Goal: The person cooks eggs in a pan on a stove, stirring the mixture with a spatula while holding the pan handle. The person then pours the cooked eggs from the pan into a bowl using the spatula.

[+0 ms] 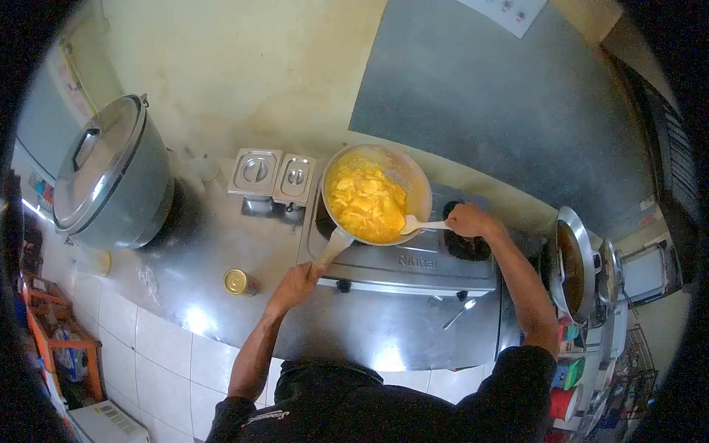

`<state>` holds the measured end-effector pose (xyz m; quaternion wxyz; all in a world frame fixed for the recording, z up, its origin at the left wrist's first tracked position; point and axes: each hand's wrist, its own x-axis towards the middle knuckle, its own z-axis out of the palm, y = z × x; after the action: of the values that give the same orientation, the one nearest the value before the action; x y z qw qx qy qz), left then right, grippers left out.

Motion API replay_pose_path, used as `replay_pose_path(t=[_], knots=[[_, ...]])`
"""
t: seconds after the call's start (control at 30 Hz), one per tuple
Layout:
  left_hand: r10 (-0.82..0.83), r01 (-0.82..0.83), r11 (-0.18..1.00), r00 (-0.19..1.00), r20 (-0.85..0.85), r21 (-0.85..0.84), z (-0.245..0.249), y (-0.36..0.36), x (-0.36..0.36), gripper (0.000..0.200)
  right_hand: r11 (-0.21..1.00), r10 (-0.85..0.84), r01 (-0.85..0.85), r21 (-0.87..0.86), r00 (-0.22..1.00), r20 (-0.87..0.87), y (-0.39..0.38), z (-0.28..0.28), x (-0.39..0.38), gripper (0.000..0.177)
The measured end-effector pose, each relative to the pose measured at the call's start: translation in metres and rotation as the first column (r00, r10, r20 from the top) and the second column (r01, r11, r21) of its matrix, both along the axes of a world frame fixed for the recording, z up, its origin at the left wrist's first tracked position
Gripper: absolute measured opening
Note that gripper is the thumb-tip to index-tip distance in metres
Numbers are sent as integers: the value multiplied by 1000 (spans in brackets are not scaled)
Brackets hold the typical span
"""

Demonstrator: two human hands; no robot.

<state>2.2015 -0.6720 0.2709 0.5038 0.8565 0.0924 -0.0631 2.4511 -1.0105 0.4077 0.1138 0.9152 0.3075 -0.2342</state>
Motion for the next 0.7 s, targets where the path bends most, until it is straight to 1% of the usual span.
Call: replay_pose_path(t=[0.03, 0.1, 0.13, 0.2, 0.23, 0.3, 0.33, 0.4, 0.43, 0.5, 0.53, 0.57, 0.6, 0.63, 0.7], knots=[[-6, 6, 1000, 1000, -1, 2, 2, 0, -1, 51, 1000, -6, 6, 2, 1000, -1, 1, 0, -5, 24], [-30, 30, 999, 1000, -5, 16, 8, 0, 0, 51, 995, -57, 54, 80, 998, 27, 4, 3, -16, 25], [-38, 38, 999, 999, 1, 20, 9, 0, 1, 51, 994, -64, 61, 85, 997, 33, 1, 1, -17, 25], [-21, 22, 999, 999, -27, 32, 11, -1, 0, 51, 989, -9, 12, 148, 1000, -26, -3, -7, -14, 31], [-18, 19, 999, 1000, -24, 34, 9, -2, 1, 51, 989, -6, 9, 150, 1000, -23, 3, -3, -17, 31], [-24, 23, 999, 1000, 17, 33, 1, -3, 0, 50, 987, -22, 42, 154, 991, -132, 18, 0, -25, 31], [-21, 21, 999, 1000, 17, 35, 1, -4, -3, 50, 987, -19, 39, 156, 991, -132, 22, -5, -27, 31], [-15, 14, 1000, 999, 41, 23, 3, -6, -4, 51, 971, 50, -2, 237, 980, -194, 28, -23, -23, 32], [-9, 8, 1000, 999, 42, 27, 4, -6, -4, 51, 970, 57, -9, 241, 980, -193, 31, -37, -20, 32], [-11, 11, 1000, 1000, 3, 18, 4, -7, -3, 52, 946, 7, 68, 317, 973, -229, 35, -61, -14, 30], [-12, 12, 1000, 1000, 7, 25, 4, -7, -3, 52, 944, 8, 67, 323, 974, -225, 48, -53, -20, 30], [-25, 24, 999, 999, 24, 43, 3, -8, -3, 51, 934, -170, 253, 253, 937, -306, 72, -34, -33, 31], [-41, 38, 997, 998, 39, 63, 2, -9, -3, 51, 887, -344, 429, 170, 861, -374, 87, -24, -41, 33], [-46, 43, 997, 998, 45, 71, -2, -10, -3, 51, 884, -346, 432, 180, 862, -371, 90, -30, -37, 33], [-47, 42, 996, 997, 64, 78, -7, -11, -2, 51, 728, -398, 639, 249, 689, -606, 97, -55, -25, 36]])
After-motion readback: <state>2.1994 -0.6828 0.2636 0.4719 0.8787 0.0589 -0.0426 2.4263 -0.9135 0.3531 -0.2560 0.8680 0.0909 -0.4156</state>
